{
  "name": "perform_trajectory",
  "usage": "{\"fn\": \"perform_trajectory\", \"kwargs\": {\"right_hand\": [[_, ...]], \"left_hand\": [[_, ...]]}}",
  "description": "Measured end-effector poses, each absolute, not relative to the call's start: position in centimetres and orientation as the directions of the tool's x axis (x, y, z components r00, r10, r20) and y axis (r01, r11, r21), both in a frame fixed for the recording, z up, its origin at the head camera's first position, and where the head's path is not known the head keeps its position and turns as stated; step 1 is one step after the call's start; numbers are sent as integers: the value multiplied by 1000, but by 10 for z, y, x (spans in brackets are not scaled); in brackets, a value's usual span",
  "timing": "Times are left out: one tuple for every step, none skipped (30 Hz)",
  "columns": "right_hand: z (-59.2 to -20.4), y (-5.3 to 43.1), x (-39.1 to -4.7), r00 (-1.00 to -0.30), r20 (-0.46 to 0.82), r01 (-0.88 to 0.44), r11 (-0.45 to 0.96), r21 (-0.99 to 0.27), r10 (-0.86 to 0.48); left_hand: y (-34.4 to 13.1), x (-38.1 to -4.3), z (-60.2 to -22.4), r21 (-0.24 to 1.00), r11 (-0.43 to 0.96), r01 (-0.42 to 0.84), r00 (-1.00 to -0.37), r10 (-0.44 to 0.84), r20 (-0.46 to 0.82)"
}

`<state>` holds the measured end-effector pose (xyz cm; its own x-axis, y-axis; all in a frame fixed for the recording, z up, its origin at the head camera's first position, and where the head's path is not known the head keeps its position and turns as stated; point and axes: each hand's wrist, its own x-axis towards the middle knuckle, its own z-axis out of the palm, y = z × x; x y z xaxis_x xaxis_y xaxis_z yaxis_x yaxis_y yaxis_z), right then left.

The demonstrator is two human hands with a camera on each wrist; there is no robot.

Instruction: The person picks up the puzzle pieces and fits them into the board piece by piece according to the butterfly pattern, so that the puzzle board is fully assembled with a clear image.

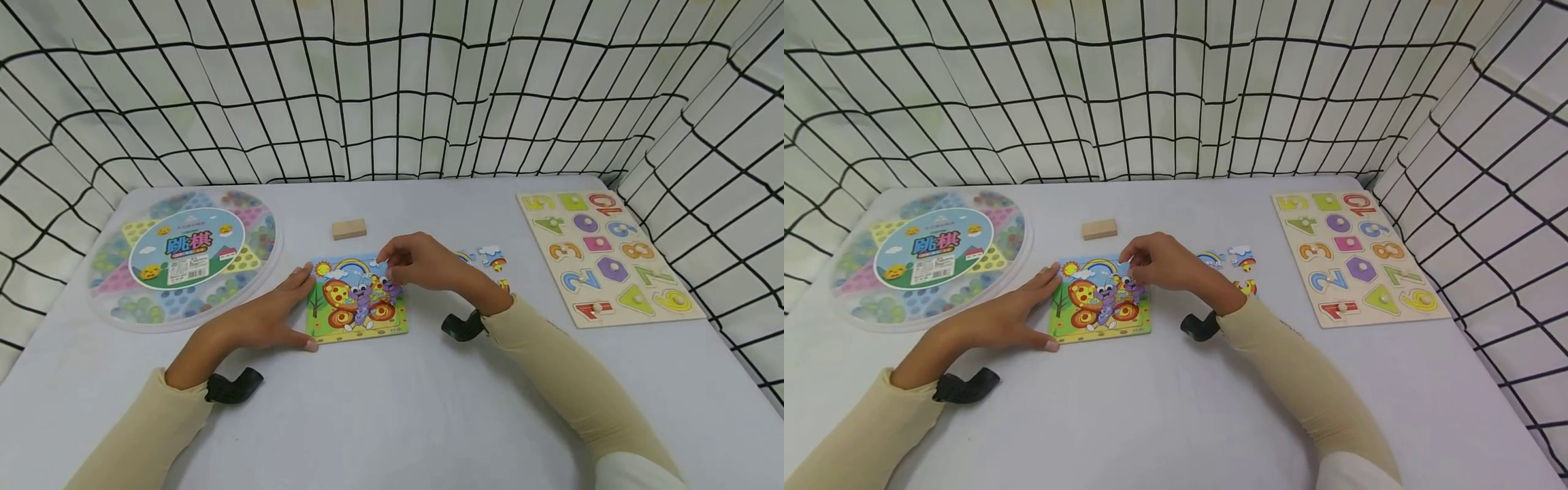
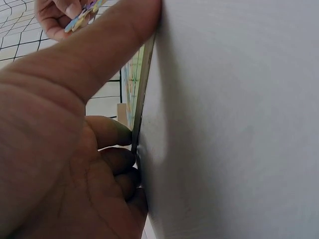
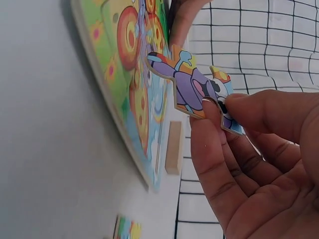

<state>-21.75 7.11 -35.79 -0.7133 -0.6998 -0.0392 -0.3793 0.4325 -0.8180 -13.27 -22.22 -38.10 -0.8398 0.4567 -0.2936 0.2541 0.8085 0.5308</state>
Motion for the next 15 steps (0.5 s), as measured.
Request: {"fn": "perform_trajectory", "kwargs": {"right_hand": [[-358,67,-218,-710,-34,-384,427,-818,-704],[-359,62,-218,-708,-34,-383,423,-821,-705],[-359,58,-219,-707,-34,-381,421,-823,-706],[-360,54,-219,-706,-38,-379,422,-824,-707],[-360,50,-219,-706,-41,-376,423,-825,-707],[-360,47,-219,-708,-42,-372,423,-827,-705],[-361,44,-219,-710,-45,-370,426,-826,-703],[-361,41,-219,-711,-49,-366,429,-825,-701],[-361,38,-219,-712,-51,-369,435,-822,-700],[-361,36,-219,-713,-57,-368,442,-818,-699],[-361,33,-218,-714,-62,-366,448,-816,-697],[-362,31,-218,-715,-66,-366,453,-813,-696],[-362,30,-218,-716,-70,-369,461,-807,-694],[-362,29,-217,-716,-76,-368,468,-803,-694],[-362,28,-217,-717,-84,-368,478,-797,-692]], "left_hand": [[-222,-133,-380,528,811,252,-840,454,-297],[-222,-133,-380,529,812,247,-840,452,-300],[-222,-133,-379,529,813,243,-840,449,-304],[-222,-134,-379,530,814,239,-840,447,-308],[-222,-134,-379,530,815,236,-840,445,-310],[-222,-134,-379,529,815,234,-840,444,-311],[-222,-134,-379,531,814,234,-841,443,-309],[-222,-134,-379,534,813,232,-842,443,-307],[-222,-134,-380,535,812,232,-843,443,-306],[-223,-134,-380,539,810,233,-843,445,-304],[-223,-134,-380,543,807,233,-843,446,-301],[-223,-134,-380,547,804,233,-843,447,-300],[-223,-134,-380,548,803,235,-843,449,-297],[-223,-134,-380,549,802,236,-842,451,-297],[-223,-135,-379,550,801,237,-841,453,-296]]}}
